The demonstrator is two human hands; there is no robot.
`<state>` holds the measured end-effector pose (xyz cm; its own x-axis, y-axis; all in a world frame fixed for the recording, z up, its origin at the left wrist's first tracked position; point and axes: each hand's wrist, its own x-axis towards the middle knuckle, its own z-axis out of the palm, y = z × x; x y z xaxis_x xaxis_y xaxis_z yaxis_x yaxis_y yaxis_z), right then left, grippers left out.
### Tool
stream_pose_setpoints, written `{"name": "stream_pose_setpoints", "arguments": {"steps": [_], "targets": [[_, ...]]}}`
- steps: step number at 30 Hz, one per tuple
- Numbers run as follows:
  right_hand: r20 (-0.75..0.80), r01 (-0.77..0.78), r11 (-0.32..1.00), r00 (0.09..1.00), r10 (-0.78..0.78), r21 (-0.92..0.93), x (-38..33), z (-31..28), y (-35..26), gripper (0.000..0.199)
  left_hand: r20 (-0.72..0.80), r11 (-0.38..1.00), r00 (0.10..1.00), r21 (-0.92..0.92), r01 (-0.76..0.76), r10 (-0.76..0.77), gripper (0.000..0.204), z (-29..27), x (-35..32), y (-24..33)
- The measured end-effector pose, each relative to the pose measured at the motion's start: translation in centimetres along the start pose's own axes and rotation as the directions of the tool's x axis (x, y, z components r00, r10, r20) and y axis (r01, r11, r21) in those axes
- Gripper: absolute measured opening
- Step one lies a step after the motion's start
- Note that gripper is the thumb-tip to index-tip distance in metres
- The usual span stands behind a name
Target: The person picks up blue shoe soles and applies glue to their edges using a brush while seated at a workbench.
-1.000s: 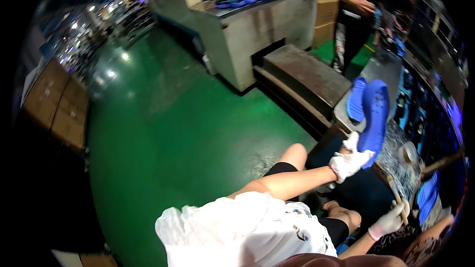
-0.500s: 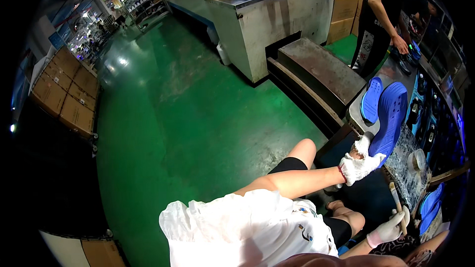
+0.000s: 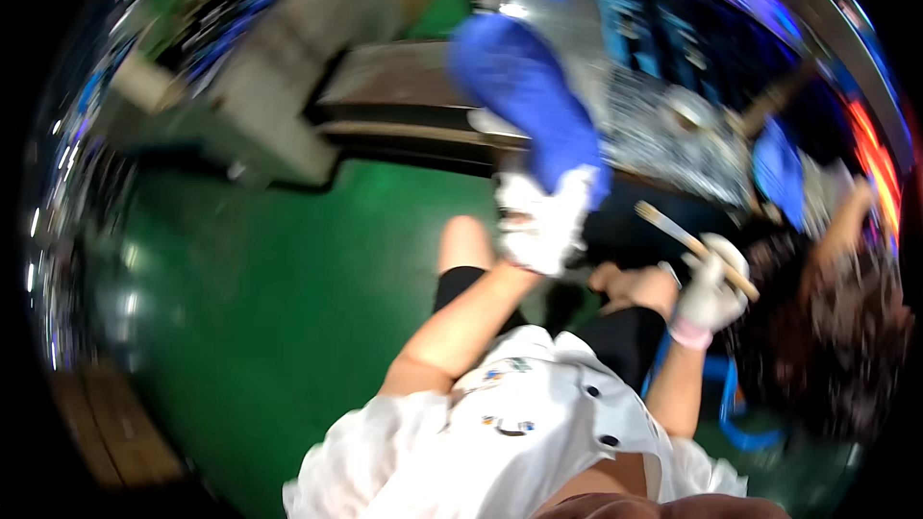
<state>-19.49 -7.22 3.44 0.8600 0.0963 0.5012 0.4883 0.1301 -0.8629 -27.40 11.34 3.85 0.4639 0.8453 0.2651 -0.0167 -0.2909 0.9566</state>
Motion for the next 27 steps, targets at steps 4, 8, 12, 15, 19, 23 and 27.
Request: {"name": "stream_pose_setpoints", "arguments": {"steps": [4,8,12,15,19,23,27], "targets": [[0.066,-0.068,0.994,0.996,0.063,0.089,0.5,0.1,-1.4,0.013,-0.211,0.967,0.977,-0.255,-0.027,-0.028,0.056,2.2,-0.5,-1.2],[0.09,-0.009,0.998,0.996,0.003,0.064,0.3,0.4,-1.2,0.012,-0.165,0.982,0.986,-0.184,-0.039,0.008,0.054,3.2,-1.2,-0.7],[0.191,0.087,0.996,0.978,-0.085,0.001,-0.1,0.9,0.4,0.011,-0.141,0.982,0.99,-0.187,-0.036,0.01,0.056,3.7,-2.4,-0.8],[0.214,0.068,0.995,0.976,-0.051,-0.071,-0.2,0.9,-0.6,0.009,-0.152,0.983,0.988,-0.181,-0.022,-0.006,0.058,3.5,-2.6,-0.9],[0.185,0.09,0.993,0.98,-0.074,-0.078,0.0,0.7,-0.3,0.01,-0.18,0.983,0.984,-0.178,-0.035,0.003,0.058,3.8,-2.7,-2.1],[0.284,0.099,0.989,0.957,-0.063,-0.114,0.4,1.1,-0.5,0.011,-0.155,0.97,0.988,-0.235,-0.057,0.021,0.059,3.8,-2.3,-1.7],[0.216,0.214,0.969,0.959,-0.183,-0.126,0.8,0.5,-0.7,0.011,-0.068,0.972,0.997,-0.234,0.014,-0.03,0.069,3.3,-2.1,-1.6]]}}
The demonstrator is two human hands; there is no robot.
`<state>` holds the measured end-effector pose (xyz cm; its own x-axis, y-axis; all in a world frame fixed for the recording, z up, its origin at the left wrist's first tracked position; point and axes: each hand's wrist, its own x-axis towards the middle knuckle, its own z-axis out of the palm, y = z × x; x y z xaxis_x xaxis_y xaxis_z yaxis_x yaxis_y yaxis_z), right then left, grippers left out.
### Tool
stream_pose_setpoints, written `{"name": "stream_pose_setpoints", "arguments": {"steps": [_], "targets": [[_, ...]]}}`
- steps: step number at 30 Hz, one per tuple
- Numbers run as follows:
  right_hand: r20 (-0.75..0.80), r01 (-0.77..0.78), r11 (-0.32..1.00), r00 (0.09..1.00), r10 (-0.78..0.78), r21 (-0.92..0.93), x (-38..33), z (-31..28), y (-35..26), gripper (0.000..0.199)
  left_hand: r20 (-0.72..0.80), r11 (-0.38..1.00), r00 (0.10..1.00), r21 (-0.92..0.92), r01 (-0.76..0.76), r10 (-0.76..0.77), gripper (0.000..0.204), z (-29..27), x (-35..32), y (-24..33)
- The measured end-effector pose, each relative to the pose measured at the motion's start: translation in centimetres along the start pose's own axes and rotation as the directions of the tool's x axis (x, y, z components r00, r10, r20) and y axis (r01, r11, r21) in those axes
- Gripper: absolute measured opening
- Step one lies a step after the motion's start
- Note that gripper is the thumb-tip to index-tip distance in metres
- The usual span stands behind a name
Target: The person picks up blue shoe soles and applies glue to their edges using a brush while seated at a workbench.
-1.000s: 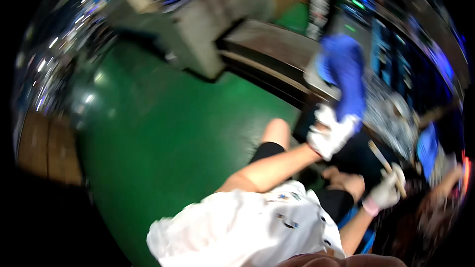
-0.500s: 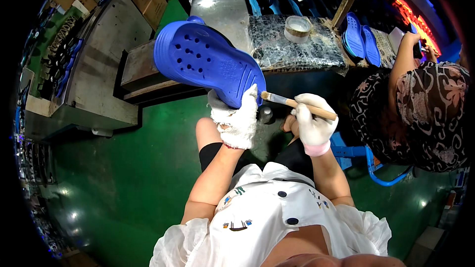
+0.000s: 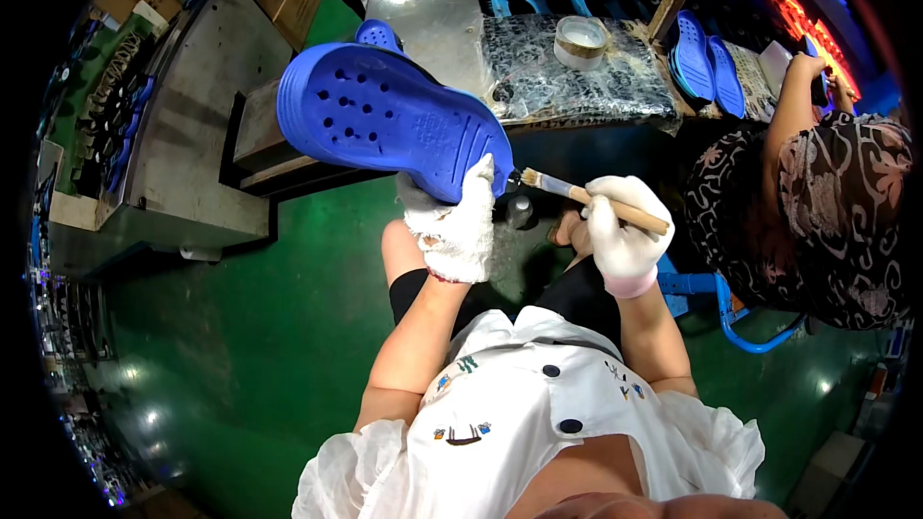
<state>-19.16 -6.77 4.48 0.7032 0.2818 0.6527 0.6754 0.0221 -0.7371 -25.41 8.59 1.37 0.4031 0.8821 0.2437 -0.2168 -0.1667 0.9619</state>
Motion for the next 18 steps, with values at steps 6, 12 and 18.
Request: {"name": "stream_pose_setpoints", "arguments": {"steps": [6,12,18], "targets": [[0.044,-0.053,0.999,0.998,0.054,-0.008,0.2,0.2,-0.1,0.011,0.015,1.0,1.0,-0.025,-0.004,0.005,0.072,0.0,-0.4,0.6],[0.127,-0.115,0.993,0.986,0.111,0.024,0.3,0.4,-0.5,0.01,0.063,0.999,0.998,0.024,0.022,-0.023,0.061,0.2,-0.1,1.2],[0.024,-0.107,0.994,0.994,0.106,0.014,0.0,-0.5,-0.3,0.008,0.1,0.999,0.995,0.031,-0.025,0.022,0.039,0.0,0.0,1.2]]}}
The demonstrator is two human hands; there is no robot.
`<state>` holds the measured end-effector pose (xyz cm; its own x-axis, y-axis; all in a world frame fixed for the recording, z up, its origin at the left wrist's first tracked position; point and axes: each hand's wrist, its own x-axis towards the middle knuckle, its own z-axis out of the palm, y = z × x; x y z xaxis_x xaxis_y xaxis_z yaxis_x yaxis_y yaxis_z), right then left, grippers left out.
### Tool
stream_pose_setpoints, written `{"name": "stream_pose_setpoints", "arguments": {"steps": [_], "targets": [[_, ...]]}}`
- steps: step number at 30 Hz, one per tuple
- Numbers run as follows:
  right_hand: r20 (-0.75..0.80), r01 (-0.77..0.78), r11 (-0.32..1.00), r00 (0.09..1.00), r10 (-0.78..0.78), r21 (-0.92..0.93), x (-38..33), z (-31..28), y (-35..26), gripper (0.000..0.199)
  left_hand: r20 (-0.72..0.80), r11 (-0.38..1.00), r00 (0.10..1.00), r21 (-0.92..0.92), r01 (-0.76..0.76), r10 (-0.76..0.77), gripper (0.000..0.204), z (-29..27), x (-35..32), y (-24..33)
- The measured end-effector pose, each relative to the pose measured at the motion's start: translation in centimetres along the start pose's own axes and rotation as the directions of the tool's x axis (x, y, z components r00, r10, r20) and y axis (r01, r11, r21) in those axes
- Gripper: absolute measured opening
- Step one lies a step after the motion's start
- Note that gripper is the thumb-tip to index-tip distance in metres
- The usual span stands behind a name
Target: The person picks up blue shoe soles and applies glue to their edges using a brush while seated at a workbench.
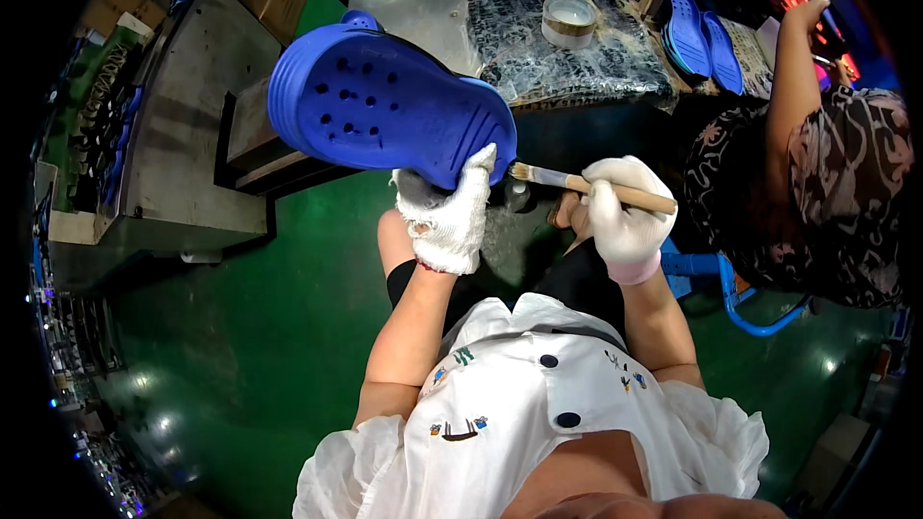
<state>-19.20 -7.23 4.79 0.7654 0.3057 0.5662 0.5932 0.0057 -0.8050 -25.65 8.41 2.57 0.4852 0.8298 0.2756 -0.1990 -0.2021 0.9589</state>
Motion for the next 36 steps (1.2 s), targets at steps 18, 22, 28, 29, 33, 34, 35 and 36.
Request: {"name": "stream_pose_setpoints", "arguments": {"steps": [18,22,28,29,33,34,35,36], "targets": [[-0.202,-0.187,0.981,0.96,0.194,0.051,-1.2,-1.0,3.6,0.007,0.065,0.911,0.972,-0.342,0.233,-0.224,0.03,-0.6,3.2,0.6],[-0.185,-0.324,0.941,0.923,0.337,0.098,-4.3,-0.7,11.7,0.013,0.312,0.634,0.839,-0.55,0.543,-0.446,0.02,-2.1,5.9,2.2],[0.098,-0.534,0.83,0.828,0.552,-0.158,-13.2,1.6,20.3,0.02,0.745,0.128,0.618,-0.607,0.784,-0.252,0.02,-2.9,7.3,0.4],[0.151,-0.49,0.79,0.807,0.57,-0.368,-13.4,1.6,20.2,0.027,0.795,0.06,0.568,-0.569,0.82,-0.214,0.025,-2.9,7.3,0.1],[0.148,-0.395,0.835,0.866,0.477,-0.383,-12.8,2.1,20.2,0.019,0.799,-0.037,0.532,-0.563,0.826,-0.28,0.028,-1.6,6.6,0.4],[0.146,-0.406,0.869,0.877,0.458,-0.282,-12.8,2.4,20.1,0.02,0.741,0.11,0.558,-0.562,0.82,-0.373,0.027,-1.4,6.2,0.9],[0.157,-0.449,0.857,0.855,0.494,-0.252,-12.5,2.4,18.8,0.022,0.669,0.256,0.592,-0.539,0.803,-0.449,0.027,-1.2,5.9,1.5],[0.169,-0.5,0.829,0.821,0.546,-0.249,-12.2,2.3,18.1,0.024,0.543,0.357,0.577,-0.462,0.812,-0.61,0.027,-0.6,5.4,2.2]]}}
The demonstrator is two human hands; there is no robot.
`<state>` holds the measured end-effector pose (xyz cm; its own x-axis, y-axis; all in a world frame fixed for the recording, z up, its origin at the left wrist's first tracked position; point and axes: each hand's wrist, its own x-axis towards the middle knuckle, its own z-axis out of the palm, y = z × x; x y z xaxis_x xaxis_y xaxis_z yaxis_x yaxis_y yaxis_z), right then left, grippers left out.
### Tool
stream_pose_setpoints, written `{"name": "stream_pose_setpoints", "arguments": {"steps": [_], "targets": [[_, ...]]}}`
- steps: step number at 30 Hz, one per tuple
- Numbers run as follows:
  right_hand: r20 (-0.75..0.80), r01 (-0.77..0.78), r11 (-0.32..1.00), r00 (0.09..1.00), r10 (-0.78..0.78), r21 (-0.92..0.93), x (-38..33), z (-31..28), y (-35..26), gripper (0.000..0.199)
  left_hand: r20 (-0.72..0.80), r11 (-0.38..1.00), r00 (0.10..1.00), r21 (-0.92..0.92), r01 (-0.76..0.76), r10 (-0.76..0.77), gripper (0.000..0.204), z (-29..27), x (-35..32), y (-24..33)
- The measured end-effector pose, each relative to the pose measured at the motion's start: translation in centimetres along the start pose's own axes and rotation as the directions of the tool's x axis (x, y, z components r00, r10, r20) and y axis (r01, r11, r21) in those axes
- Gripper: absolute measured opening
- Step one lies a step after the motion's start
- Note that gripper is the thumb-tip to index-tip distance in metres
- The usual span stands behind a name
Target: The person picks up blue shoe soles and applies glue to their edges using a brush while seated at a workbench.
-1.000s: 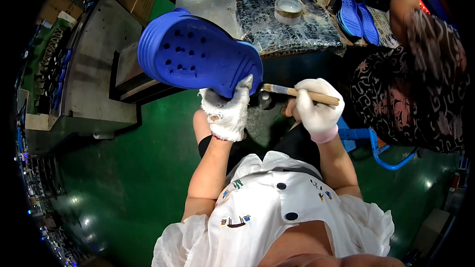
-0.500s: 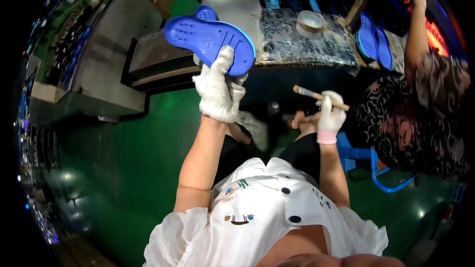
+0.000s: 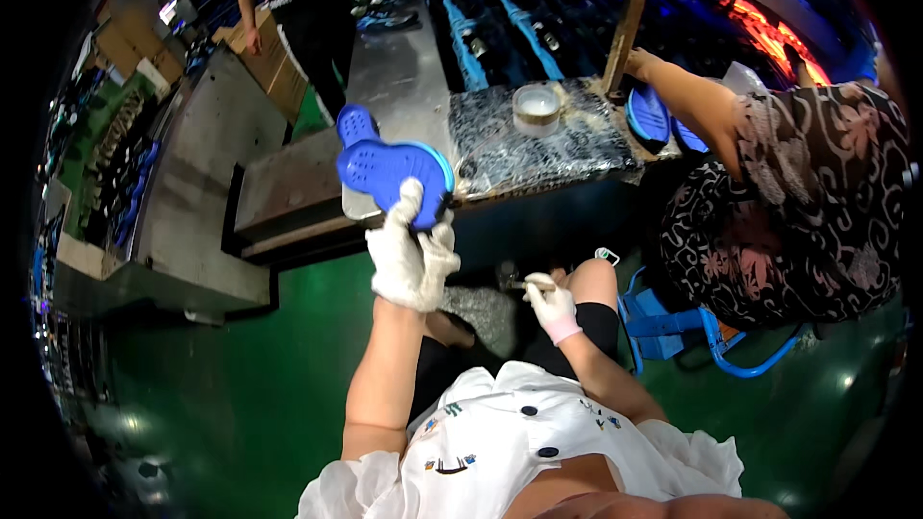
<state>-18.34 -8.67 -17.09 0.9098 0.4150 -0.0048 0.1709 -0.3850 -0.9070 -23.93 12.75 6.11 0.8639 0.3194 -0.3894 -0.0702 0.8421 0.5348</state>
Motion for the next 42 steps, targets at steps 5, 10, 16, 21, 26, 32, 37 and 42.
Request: {"name": "stream_pose_setpoints", "arguments": {"steps": [5,10,16,21,26,32,37,42], "targets": [[-0.022,0.0,0.983,1.0,-0.004,-0.181,0.1,0.0,1.8,0.029,-0.046,0.887,0.964,0.403,-0.223,0.263,0.021,1.2,0.3,-3.9],[0.005,-0.059,0.995,0.998,0.059,-0.079,0.4,0.2,2.5,0.031,0.056,0.665,0.996,0.741,-0.09,0.073,0.03,1.9,1.1,-7.0],[0.08,-0.016,0.985,0.996,0.03,-0.169,1.1,0.3,2.4,0.047,0.186,0.592,0.95,0.806,0.0,-0.253,0.026,6.2,3.9,-11.5],[-0.092,0.119,0.975,0.986,-0.138,-0.187,1.6,1.6,5.5,0.038,0.209,0.51,0.92,0.86,-0.012,-0.332,0.02,11.8,8.8,-15.5],[-0.111,-0.002,0.992,0.994,-0.012,-0.129,2.2,1.5,5.4,0.03,0.242,0.465,0.947,0.877,-0.119,-0.214,0.027,18.5,14.8,-19.1],[-0.005,-0.106,0.991,0.994,0.106,-0.086,3.0,-0.3,3.2,0.045,0.357,0.695,0.903,0.713,-0.096,-0.241,0.041,26.6,20.0,-20.8],[-0.047,-0.133,0.977,0.989,0.143,0.169,2.7,-0.1,3.2,0.034,0.834,0.017,0.512,0.52,-0.854,0.204,0.016,17.4,17.9,-19.5],[-0.006,-0.159,0.983,0.987,0.159,-0.09,3.3,0.7,4.9,0.033,0.933,-0.688,0.144,0.342,-0.64,0.33,0.014,8.3,15.0,-3.9]]}}
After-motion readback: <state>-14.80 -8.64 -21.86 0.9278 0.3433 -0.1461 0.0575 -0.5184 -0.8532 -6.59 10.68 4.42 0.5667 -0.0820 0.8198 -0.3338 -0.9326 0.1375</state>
